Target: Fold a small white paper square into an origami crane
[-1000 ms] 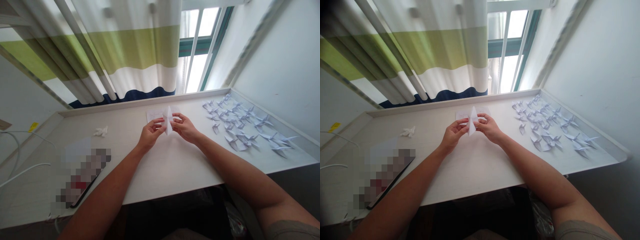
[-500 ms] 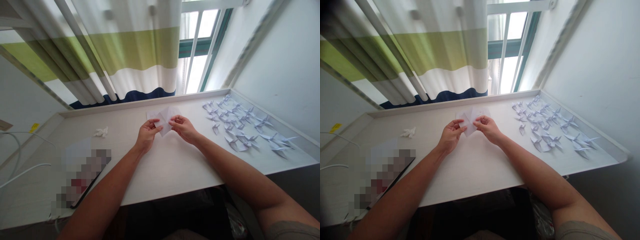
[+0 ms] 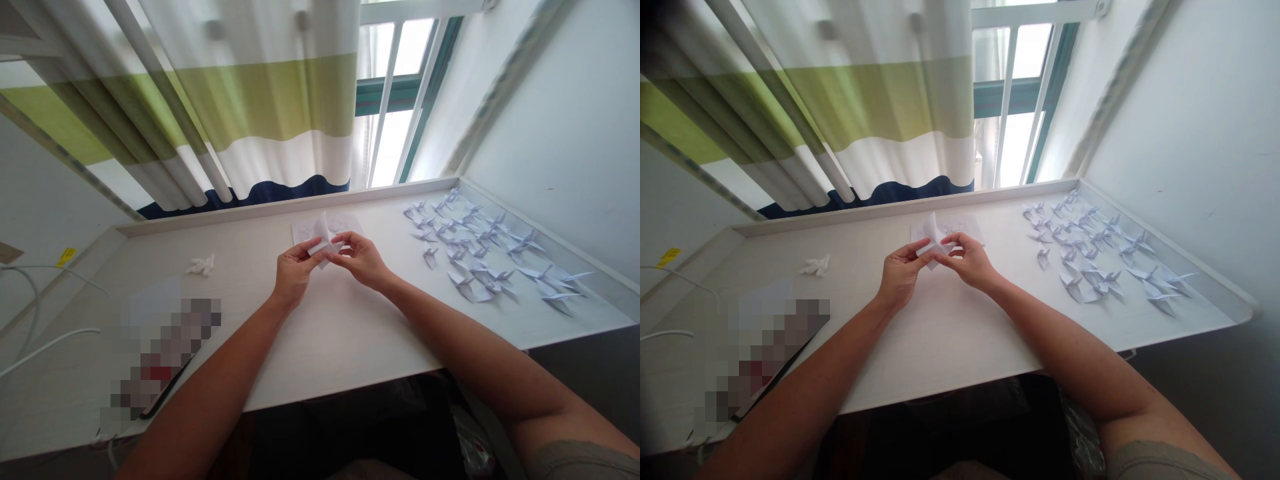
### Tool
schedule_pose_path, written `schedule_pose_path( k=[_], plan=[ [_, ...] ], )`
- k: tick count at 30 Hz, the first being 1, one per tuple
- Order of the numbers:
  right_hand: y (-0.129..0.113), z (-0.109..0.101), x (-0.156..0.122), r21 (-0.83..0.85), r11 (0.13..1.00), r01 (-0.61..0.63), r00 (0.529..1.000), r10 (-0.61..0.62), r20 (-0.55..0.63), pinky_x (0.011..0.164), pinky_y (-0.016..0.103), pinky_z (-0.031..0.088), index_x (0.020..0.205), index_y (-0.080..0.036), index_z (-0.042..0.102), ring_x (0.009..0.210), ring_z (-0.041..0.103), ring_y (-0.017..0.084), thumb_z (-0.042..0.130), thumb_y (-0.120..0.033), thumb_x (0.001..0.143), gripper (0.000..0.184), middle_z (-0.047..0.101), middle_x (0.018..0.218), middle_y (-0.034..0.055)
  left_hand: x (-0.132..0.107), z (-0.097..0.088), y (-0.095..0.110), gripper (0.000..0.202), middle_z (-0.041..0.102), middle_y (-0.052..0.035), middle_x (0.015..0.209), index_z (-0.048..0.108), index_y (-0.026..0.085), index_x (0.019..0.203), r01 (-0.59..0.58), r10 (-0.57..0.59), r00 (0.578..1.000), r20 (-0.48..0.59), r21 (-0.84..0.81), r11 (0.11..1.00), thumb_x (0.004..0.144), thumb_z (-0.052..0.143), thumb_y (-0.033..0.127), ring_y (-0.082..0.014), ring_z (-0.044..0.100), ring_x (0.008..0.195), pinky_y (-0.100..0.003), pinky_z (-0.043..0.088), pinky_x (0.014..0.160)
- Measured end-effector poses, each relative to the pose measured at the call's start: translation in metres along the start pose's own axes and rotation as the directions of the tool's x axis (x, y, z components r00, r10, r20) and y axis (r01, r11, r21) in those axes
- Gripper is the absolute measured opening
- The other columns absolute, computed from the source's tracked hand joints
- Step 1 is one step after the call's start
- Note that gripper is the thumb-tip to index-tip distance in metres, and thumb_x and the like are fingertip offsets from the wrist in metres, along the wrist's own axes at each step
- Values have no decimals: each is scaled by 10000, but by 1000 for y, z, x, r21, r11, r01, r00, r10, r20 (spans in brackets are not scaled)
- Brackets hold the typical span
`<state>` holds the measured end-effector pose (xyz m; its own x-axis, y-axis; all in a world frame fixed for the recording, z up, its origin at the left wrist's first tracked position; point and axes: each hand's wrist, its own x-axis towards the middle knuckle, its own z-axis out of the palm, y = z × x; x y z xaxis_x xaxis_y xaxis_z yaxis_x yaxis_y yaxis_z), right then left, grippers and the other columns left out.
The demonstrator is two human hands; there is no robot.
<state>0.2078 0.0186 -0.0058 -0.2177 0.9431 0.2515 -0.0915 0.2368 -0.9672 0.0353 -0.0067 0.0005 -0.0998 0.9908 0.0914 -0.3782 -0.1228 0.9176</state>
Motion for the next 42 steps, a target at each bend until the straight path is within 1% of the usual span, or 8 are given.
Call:
schedule_pose_path(
  k=[5, 14, 17, 20, 24, 28, 37, 42],
  plan=[
    [1, 3, -1, -27, 993, 116, 993, -116, -1, 1089, 497, 581, 940, -260, 760, 1295, 638, 283, 885, -530, 807, 326, 702, 1241, 80, 0, 2, -3, 468, 850, -67, 968, 875, 196, 981, 0, 0, 1000, 8, -4, 1000, 588, 1046, 386, -235, 777, 957, -443, 580, 1028],
    [-2, -1, -3, -116, 977, 179, 984, -177, 26, 1253, 561, 402, 914, -280, 779, 1412, 585, 299, 821, -529, 892, 254, 688, 1416, 89, 1, -1, -5, 380, 825, -91, 1134, 864, 209, 915, -115, 113, 993, 21, 90, 989, 656, 1018, 441, -268, 731, 1160, -433, 546, 1084],
    [-7, -2, -2, -10, 991, 130, 991, -130, 20, 1178, 522, 477, 944, -272, 749, 1334, 634, 291, 810, -566, 892, 305, 727, 1340, 89, 3, -3, -4, 383, 810, -98, 1184, 848, 208, 881, -92, 90, 995, 34, 50, 995, 656, 1015, 470, -269, 723, 1160, -419, 572, 1028],
    [-12, -7, 0, 77, 996, 42, 997, -46, 62, 1008, 463, 576, 1176, -304, 717, 1134, 711, 268, 855, -560, 846, 439, 749, 1261, 81, 5, -7, 0, 421, 798, -93, 1185, 841, 203, 889, -43, 41, 996, 74, 24, 999, 631, 1023, 481, -257, 727, 1105, -377, 602, 923],
    [-15, -13, 1, 89, 996, -24, 985, 8, 170, 940, 430, 598, 1421, -356, 635, 1105, 717, 265, 906, -484, 808, 683, 768, 1194, 57, 6, -13, 5, 437, 782, -83, 1195, 835, 212, 915, 56, -69, 988, 137, 97, 994, 647, 1005, 513, -223, 734, 989, -323, 610, 793],
    [-13, -14, 2, 69, 997, -43, 972, 26, 234, 848, 395, 589, 1272, -274, 731, 871, 713, 214, 891, -492, 819, 528, 769, 949, 22, 7, -15, 6, 448, 777, -70, 1054, 838, 209, 990, 80, -106, 977, 186, 142, 987, 709, 971, 532, -205, 730, 963, -337, 609, 872],
    [0, -13, 7, 91, 995, 51, 997, -56, 47, 711, 319, 529, 967, -219, 776, 780, 644, 175, 904, -573, 774, 423, 727, 852, 18, 6, -16, 1, 770, 778, -43, 983, 626, 262, 1382, 162, -193, 967, 165, 184, 969, 746, 952, 550, -192, 766, 844, -348, 623, 839],
    [-1, -12, 7, 150, 989, 15, 996, -27, 82, 690, 322, 535, 1063, -229, 764, 758, 666, 176, 930, -536, 754, 465, 754, 854, 15, 5, -14, 2, 547, 796, -25, 914, 695, 217, 1073, -32, 2, 982, 189, 156, 987, 715, 966, 528, -178, 738, 825, -312, 588, 799]
  ],
)
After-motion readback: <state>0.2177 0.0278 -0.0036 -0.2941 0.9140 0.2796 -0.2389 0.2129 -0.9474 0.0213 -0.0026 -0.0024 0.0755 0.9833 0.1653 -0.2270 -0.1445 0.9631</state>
